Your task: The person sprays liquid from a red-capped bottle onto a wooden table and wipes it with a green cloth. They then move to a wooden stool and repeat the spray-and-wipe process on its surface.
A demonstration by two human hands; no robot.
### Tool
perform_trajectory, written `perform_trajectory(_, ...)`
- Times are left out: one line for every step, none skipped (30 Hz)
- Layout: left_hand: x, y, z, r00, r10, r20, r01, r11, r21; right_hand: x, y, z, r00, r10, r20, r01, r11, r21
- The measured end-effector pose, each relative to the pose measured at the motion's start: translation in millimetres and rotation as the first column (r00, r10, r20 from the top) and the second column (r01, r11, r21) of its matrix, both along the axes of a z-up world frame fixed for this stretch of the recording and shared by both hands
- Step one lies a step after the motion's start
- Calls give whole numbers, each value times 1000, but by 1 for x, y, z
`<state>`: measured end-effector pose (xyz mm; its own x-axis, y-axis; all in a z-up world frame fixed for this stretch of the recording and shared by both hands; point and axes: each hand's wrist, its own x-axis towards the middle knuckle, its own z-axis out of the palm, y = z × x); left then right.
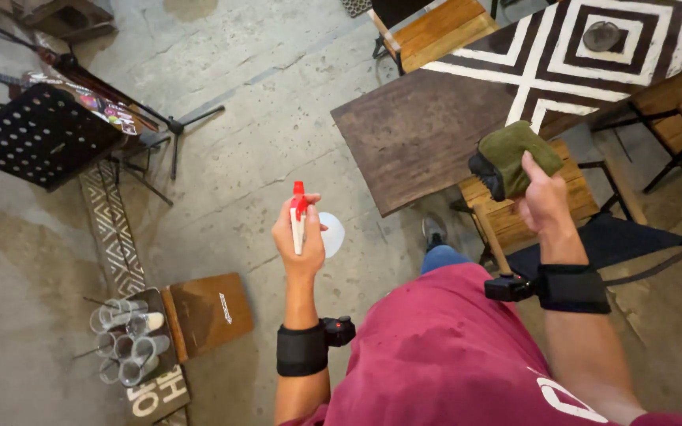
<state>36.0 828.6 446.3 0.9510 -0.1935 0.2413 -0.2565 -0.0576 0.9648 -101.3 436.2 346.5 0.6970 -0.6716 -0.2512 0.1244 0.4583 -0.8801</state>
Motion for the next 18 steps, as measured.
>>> perform_trajectory(8, -6, -4, 1000, -3, -2, 3, 1000, 5, 8, -6, -2, 1000, -3, -2, 3, 1000, 5)
perform_trajectory(16, -15, -8, 1000, -1, -7, 1, 1000, 14, 17, -14, -3, 1000, -21, -21, 22, 1000, 9)
perform_trajectory(25, -24, -13, 1000, 1, -13, 0, 1000, 23, 26, -23, -5, 998, -39, -39, 40, 999, 13)
perform_trajectory(34, -35, -15, 1000, 0, -16, 1, 1000, 27, 36, -33, -4, 998, -40, -43, 41, 999, 16)
perform_trajectory(43, -47, -17, 1000, 0, -20, 0, 1000, 30, 46, -44, -4, 998, -39, -41, 40, 999, 31)
perform_trajectory(53, -59, -18, 1000, 0, -30, 2, 999, 39, 55, -54, -4, 998, -38, -45, 41, 998, 50)
perform_trajectory(60, -70, -19, 999, -2, -39, 4, 999, 48, 65, -64, -6, 998, -40, -54, 43, 997, 58)
perform_trajectory(68, -83, -21, 999, -7, -42, 10, 998, 58, 74, -75, -7, 998, -32, -54, 36, 997, 69)
perform_trajectory(76, -96, -23, 999, -12, -45, 15, 998, 68, 82, -87, -9, 998, -24, -53, 28, 996, 80)
perform_trajectory(85, -110, -24, 998, -17, -55, 21, 997, 71, 90, -101, -12, 998, -29, -63, 34, 996, 83)
perform_trajectory(95, -123, -25, 996, -17, -84, 23, 998, 66, 98, -115, -15, 997, -19, -73, 24, 997, 75)
perform_trajectory(102, -135, -26, 994, -11, -111, 18, 998, 62, 106, -128, -18, 997, -3, -82, 9, 998, 69)
perform_trajectory(110, -147, -27, 993, -11, -120, 19, 998, 65, 114, -137, -15, 996, -3, -91, 9, 997, 72)
perform_trajectory(116, -159, -28, 993, -21, -117, 27, 998, 54, 123, -147, -13, 997, 15, -75, -10, 998, 61)
perform_trajectory(121, -170, -29, 993, -31, -113, 36, 998, 44, 131, -156, -10, 998, 32, -59, -29, 998, 49)
perform_trajectory(128, -181, -31, 992, -25, -121, 30, 999, 45, 139, -167, -12, 997, 38, -67, -35, 998, 50)
perform_trajectory(133, -190, -34, 991, -24, -130, 36, 995, 89, 146, -176, -15, 996, 40, -80, -37, 998, 41)
perform_trajectory(139, -195, -35, 990, -23, -138, 42, 990, 138, 153, -182, -18, 995, 42, -92, -39, 999, 37)
